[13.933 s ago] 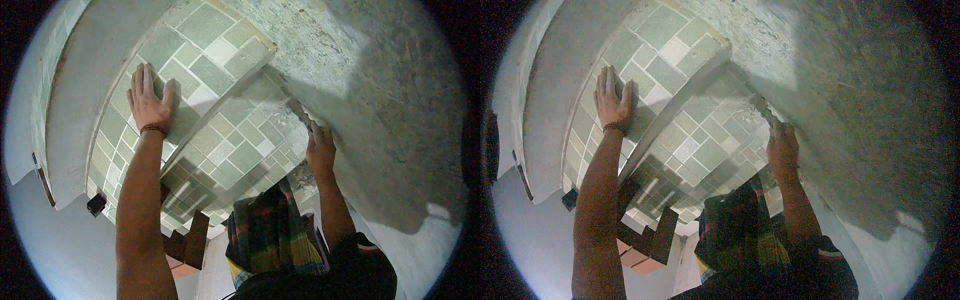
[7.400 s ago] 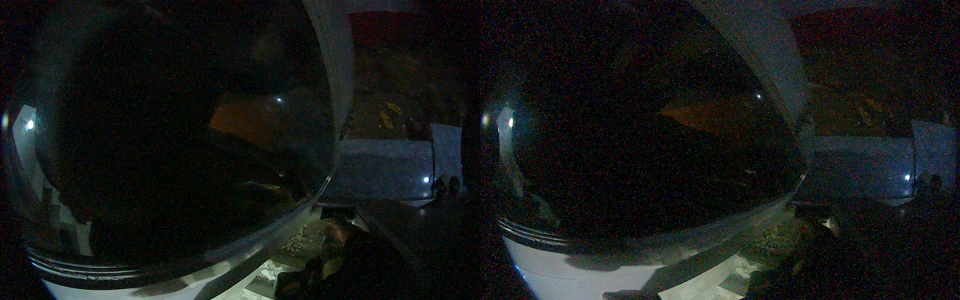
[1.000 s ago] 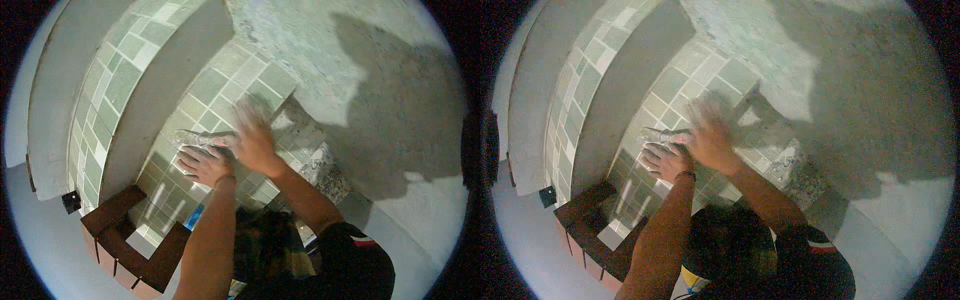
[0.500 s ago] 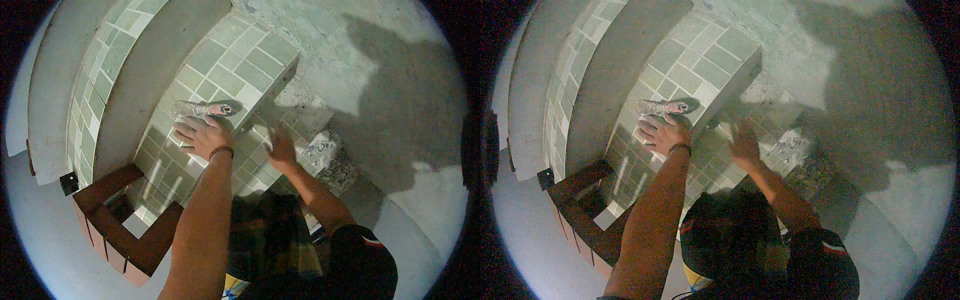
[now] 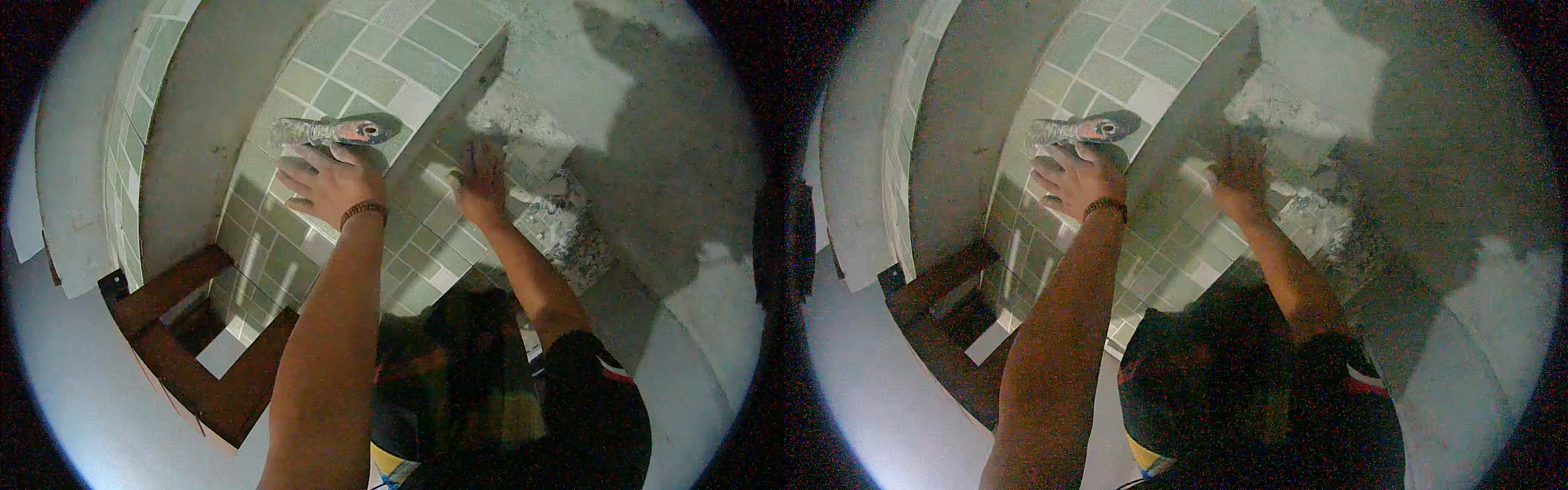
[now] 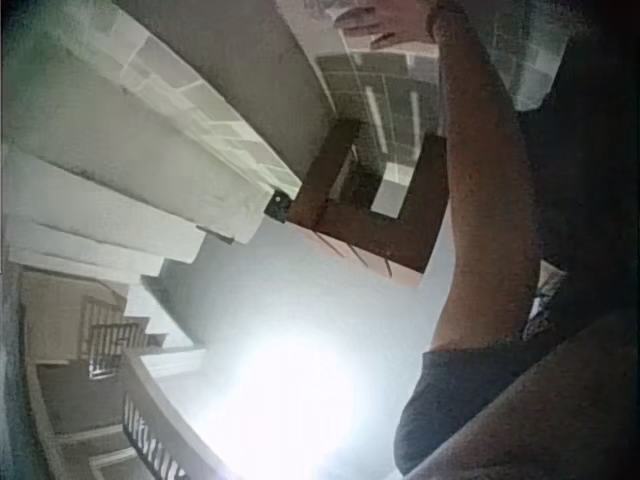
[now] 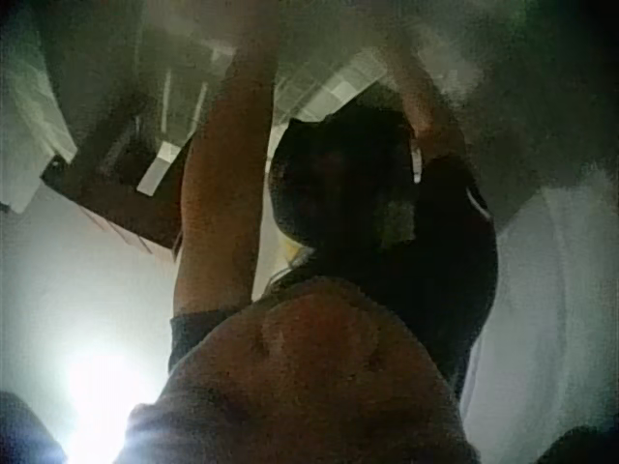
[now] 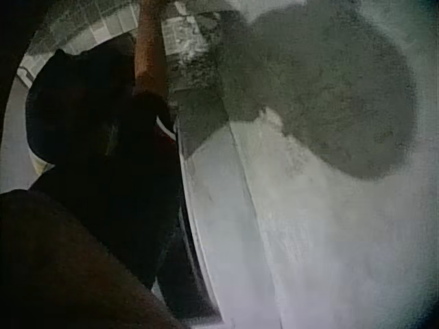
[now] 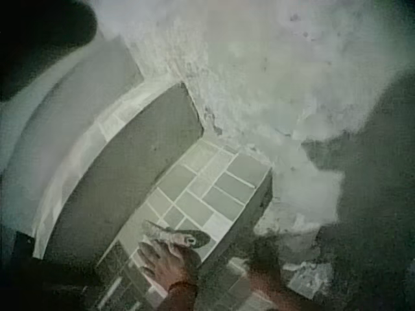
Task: The person applies cement to a wall using a trowel, then places and presses green square tiles onto the cemented area. The person repeatedly scoops cement and spreads it to prepare for additional tiles.
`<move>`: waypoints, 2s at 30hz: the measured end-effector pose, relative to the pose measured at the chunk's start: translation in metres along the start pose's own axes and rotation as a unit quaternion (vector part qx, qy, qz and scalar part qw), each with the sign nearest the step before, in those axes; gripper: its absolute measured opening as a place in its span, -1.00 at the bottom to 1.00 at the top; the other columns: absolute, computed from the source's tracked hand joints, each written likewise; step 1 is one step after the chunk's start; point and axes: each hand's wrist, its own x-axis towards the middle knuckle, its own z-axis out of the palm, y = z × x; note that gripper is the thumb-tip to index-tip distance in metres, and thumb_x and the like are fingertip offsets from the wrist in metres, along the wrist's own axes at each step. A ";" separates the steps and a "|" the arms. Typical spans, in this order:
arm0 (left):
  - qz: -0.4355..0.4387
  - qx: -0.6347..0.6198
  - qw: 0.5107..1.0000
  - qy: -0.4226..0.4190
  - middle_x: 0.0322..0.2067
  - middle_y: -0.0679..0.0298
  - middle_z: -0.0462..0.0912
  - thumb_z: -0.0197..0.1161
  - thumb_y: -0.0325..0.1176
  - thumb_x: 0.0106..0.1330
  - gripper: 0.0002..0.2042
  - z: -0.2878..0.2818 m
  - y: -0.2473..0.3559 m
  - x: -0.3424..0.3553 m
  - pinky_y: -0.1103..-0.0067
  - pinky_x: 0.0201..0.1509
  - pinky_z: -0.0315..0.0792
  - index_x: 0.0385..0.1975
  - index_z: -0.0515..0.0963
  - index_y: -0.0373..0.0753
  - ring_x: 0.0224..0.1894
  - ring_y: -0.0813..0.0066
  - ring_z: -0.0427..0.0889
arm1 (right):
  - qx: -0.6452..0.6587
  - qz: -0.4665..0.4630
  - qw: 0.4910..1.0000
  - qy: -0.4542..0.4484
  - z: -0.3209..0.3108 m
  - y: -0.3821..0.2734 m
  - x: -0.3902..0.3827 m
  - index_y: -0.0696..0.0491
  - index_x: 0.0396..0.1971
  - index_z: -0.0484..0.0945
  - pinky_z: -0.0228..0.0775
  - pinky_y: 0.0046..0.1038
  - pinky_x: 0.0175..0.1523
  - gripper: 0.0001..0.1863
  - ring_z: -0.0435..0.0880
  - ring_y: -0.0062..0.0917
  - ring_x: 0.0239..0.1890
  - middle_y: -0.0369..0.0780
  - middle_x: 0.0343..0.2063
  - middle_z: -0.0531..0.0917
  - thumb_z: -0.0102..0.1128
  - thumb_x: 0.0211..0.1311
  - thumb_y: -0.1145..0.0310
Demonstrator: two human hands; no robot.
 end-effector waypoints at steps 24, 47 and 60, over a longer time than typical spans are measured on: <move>0.012 -0.021 1.000 0.012 0.57 0.10 0.07 -0.12 0.03 0.54 -0.37 0.005 -0.004 0.003 -0.09 0.58 -0.04 0.53 0.18 -0.13 0.62 0.09 -0.03 | 0.053 -0.016 0.990 -0.127 -0.025 0.051 -0.031 0.20 0.39 0.35 -0.07 -0.02 0.60 -0.29 0.20 -0.07 0.54 0.05 0.46 0.30 0.20 0.26 0.25; 0.026 0.006 1.000 0.017 0.59 0.15 0.02 -0.16 0.07 0.56 -0.35 0.002 -0.004 0.003 -0.02 0.58 0.00 0.53 0.18 -0.17 0.61 0.12 -0.01 | 0.160 -0.384 0.902 -0.115 0.011 -0.056 -0.028 0.03 0.52 0.16 -0.04 -0.07 0.63 -0.15 0.09 -0.11 0.59 -0.15 0.58 0.11 0.27 0.29 0.11; 0.023 -0.009 1.000 -0.004 0.59 0.16 0.03 -0.16 0.07 0.55 -0.35 0.003 -0.006 0.003 -0.07 0.59 -0.05 0.53 0.20 -0.15 0.62 0.09 -0.05 | 0.207 -0.190 0.939 -0.200 -0.016 0.029 0.064 0.03 0.40 0.41 0.03 -0.03 0.60 -0.31 0.24 -0.20 0.52 -0.10 0.48 0.30 0.24 0.33 0.04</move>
